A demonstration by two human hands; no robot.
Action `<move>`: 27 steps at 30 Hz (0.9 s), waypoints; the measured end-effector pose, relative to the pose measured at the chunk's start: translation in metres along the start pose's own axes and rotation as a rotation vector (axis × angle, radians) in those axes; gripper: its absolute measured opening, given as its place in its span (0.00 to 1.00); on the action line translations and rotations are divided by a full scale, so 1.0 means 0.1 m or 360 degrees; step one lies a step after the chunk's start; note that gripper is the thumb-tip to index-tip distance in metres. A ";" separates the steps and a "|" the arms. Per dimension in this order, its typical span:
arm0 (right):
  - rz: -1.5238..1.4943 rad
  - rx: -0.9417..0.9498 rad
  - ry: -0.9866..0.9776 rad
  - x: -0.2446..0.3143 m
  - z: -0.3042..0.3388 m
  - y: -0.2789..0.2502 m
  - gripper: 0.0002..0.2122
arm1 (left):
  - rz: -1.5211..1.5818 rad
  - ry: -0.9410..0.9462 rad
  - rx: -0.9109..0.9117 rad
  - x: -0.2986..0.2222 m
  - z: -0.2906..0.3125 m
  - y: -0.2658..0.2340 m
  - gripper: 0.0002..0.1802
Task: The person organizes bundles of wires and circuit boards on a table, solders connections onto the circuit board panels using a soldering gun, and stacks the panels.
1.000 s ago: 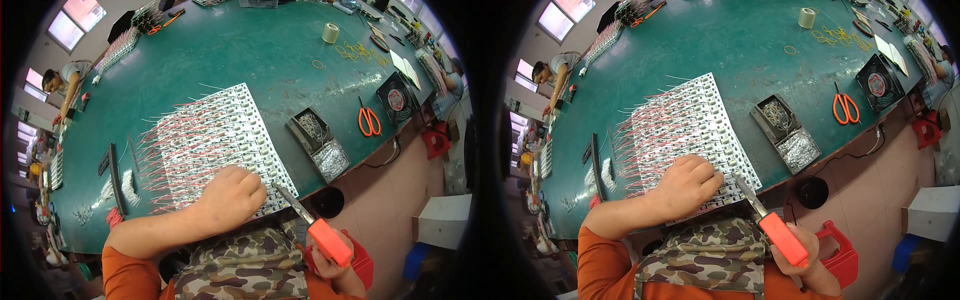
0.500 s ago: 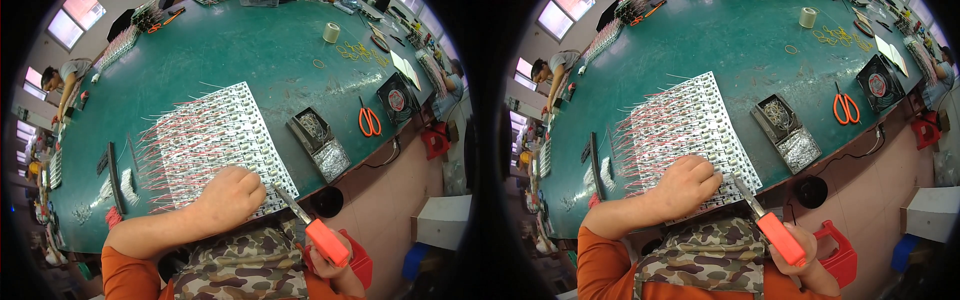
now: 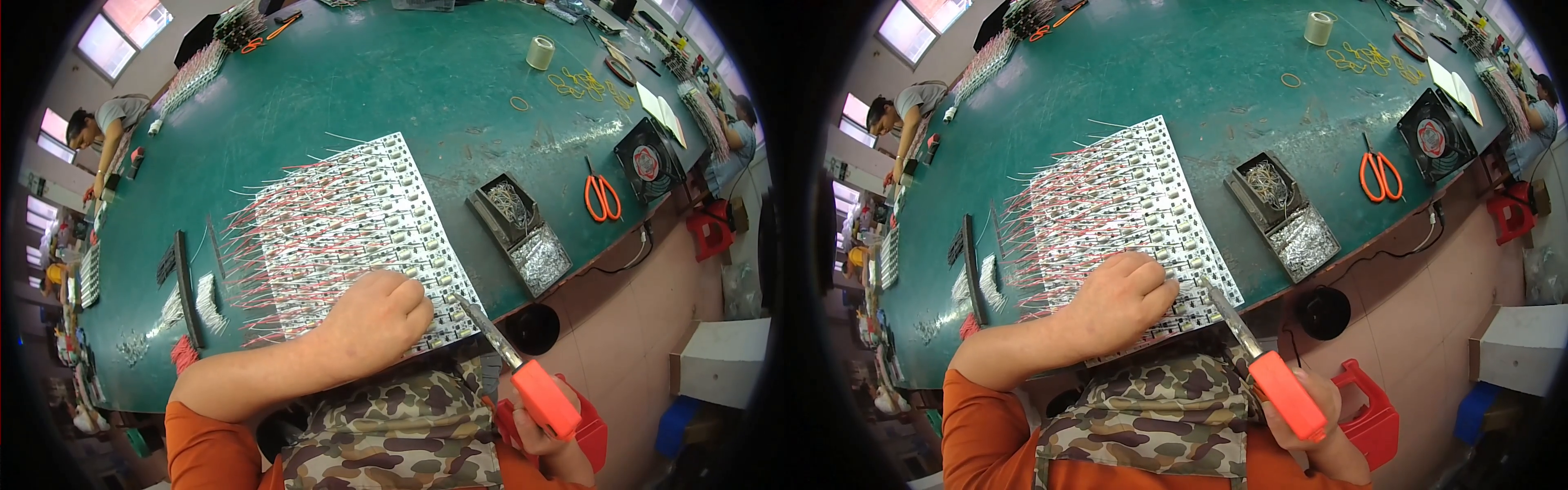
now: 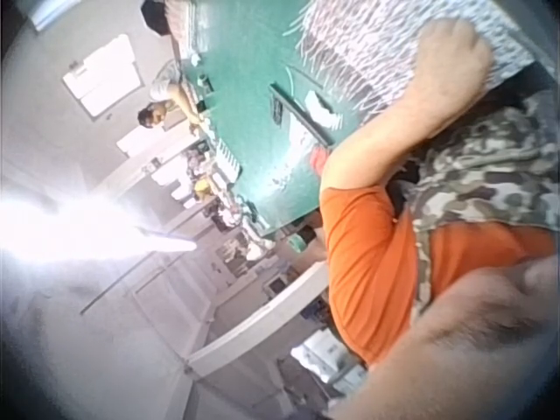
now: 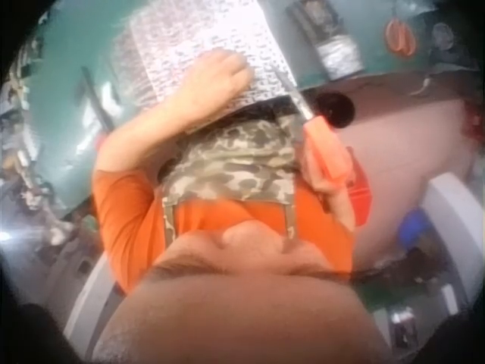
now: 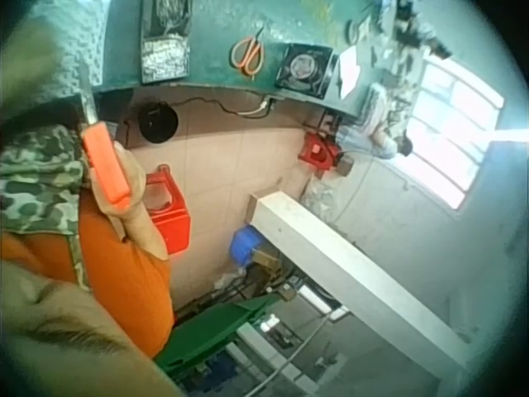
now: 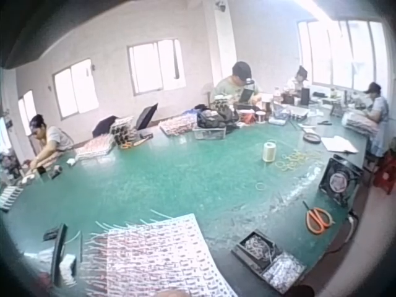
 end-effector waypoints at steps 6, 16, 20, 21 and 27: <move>-0.0074 0.0004 0.0039 -0.05 0.06 0.04 0.26 | -0.0006 0.0017 -0.0005 -0.01 0.00 0.00 0.13; -0.0264 -0.0019 0.0138 0.02 0.02 -0.03 0.25 | 0.0006 -0.0037 -0.0114 -0.05 0.01 -0.06 0.13; -0.0094 0.0082 0.0039 0.10 -0.02 -0.08 0.22 | 0.0060 0.0035 -0.0103 -0.16 0.02 -0.06 0.14; -0.0092 0.0080 0.0041 0.11 0.00 -0.07 0.22 | 0.0061 0.0039 -0.0104 -0.18 0.02 -0.04 0.14; -0.0177 0.0052 0.0133 0.12 0.00 -0.01 0.20 | -0.0034 0.0109 -0.0087 -0.21 0.00 0.03 0.14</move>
Point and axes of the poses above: each hand's wrist, its own z-axis away from the middle knuckle, its own y-axis out of the palm, x = y × z, the point moved 5 cm from there along -z, towards the middle knuckle, and after that the axes turned 8 degrees about y, right-handed, at the moved point
